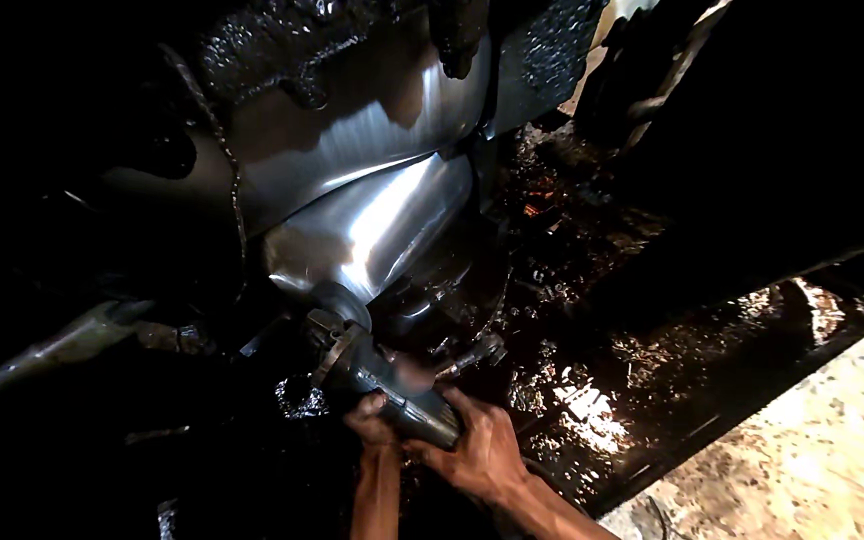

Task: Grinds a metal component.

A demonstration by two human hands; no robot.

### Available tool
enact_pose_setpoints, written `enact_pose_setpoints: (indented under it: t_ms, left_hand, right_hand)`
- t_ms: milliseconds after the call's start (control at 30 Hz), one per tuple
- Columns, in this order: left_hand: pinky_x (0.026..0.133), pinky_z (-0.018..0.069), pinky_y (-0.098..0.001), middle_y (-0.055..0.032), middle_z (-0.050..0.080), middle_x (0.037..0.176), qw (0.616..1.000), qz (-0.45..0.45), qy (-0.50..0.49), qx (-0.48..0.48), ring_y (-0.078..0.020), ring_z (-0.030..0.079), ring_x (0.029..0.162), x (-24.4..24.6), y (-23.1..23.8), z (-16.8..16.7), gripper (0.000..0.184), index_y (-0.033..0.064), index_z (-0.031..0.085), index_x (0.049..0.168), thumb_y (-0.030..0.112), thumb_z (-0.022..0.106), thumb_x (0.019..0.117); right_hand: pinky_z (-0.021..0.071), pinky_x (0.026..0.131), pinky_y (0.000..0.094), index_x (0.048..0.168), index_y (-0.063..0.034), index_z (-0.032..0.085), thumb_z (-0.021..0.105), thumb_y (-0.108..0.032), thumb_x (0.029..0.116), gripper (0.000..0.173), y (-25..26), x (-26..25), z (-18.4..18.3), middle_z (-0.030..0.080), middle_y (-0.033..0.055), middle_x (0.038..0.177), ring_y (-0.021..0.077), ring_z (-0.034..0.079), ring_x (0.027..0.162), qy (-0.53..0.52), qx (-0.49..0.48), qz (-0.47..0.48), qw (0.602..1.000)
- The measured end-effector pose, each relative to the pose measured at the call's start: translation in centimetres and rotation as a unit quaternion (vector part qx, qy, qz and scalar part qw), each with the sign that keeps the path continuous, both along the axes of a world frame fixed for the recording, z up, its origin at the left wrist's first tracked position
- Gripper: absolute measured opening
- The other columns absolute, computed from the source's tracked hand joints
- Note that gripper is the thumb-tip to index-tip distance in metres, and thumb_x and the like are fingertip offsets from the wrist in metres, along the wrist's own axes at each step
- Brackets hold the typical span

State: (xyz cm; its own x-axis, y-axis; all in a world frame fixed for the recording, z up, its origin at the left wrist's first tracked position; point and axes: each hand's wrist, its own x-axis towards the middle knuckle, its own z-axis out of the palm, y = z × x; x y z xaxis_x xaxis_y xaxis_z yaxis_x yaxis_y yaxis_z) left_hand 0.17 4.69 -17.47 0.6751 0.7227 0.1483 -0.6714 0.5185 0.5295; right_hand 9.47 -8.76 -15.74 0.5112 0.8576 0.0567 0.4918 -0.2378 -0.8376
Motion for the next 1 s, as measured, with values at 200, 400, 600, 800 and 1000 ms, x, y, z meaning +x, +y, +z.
enact_pose_setpoints:
  t_ms: [200, 400, 600, 800, 1000]
  left_hand:
    - [0.076, 0.0586, -0.0422, -0.0078, 0.069, 0.082, 1.000, -0.001, 0.007, 0.000, -0.0230, 0.070, 0.076, -0.1, 0.2, 0.6, 0.039, 0.0052, 0.068, 0.103, 0.028, 0.080, 0.0732]
    - [0.076, 0.0585, -0.0431, -0.0094, 0.068, 0.082, 1.000, -0.009, 0.010, -0.016, -0.0241, 0.070, 0.075, -0.3, 0.2, 1.0, 0.041, 0.0038, 0.067, 0.104, 0.027, 0.080, 0.0719]
    - [0.073, 0.0592, -0.0417, -0.0088, 0.069, 0.078, 0.997, 0.026, 0.065, -0.026, -0.0233, 0.070, 0.073, 0.0, -0.5, 2.1, 0.037, 0.0049, 0.069, 0.098, 0.027, 0.080, 0.0704]
    - [0.073, 0.0599, -0.0436, -0.0117, 0.069, 0.079, 0.995, 0.019, 0.088, -0.047, -0.0259, 0.070, 0.072, 0.2, -0.4, 2.9, 0.038, 0.0026, 0.068, 0.100, 0.023, 0.080, 0.0693]
    - [0.070, 0.0607, -0.0435, -0.0133, 0.069, 0.078, 0.991, 0.024, 0.112, -0.070, -0.0275, 0.071, 0.071, 0.7, -0.6, 3.8, 0.040, 0.0032, 0.069, 0.101, 0.020, 0.081, 0.0676]
  right_hand:
    - [0.0594, 0.067, 0.0468, 0.116, -0.0150, 0.074, 0.071, -0.075, 0.0741, 0.073, 0.2, -0.1, 0.6, 0.076, 0.0033, 0.090, 0.0191, 0.073, 0.079, 0.008, -0.011, 0.008, 1.000]
    - [0.0593, 0.068, 0.0469, 0.117, -0.0147, 0.073, 0.070, -0.075, 0.0745, 0.074, 0.1, -0.2, 0.9, 0.076, 0.0032, 0.089, 0.0191, 0.073, 0.079, 0.029, -0.009, 0.013, 0.999]
    - [0.0592, 0.074, 0.0478, 0.118, -0.0160, 0.073, 0.071, -0.074, 0.0749, 0.072, 0.0, 0.1, 1.4, 0.076, 0.0031, 0.092, 0.0185, 0.073, 0.085, 0.083, -0.039, 0.023, 0.996]
    - [0.0600, 0.078, 0.0449, 0.119, -0.0174, 0.072, 0.071, -0.075, 0.0758, 0.072, 0.1, 0.0, 1.0, 0.076, 0.0004, 0.094, 0.0140, 0.073, 0.087, 0.127, -0.025, 0.018, 0.991]
    - [0.0606, 0.078, 0.0413, 0.117, -0.0161, 0.072, 0.070, -0.074, 0.0784, 0.070, 0.2, 0.2, 1.0, 0.075, -0.0004, 0.094, 0.0110, 0.072, 0.087, 0.172, -0.012, 0.022, 0.985]
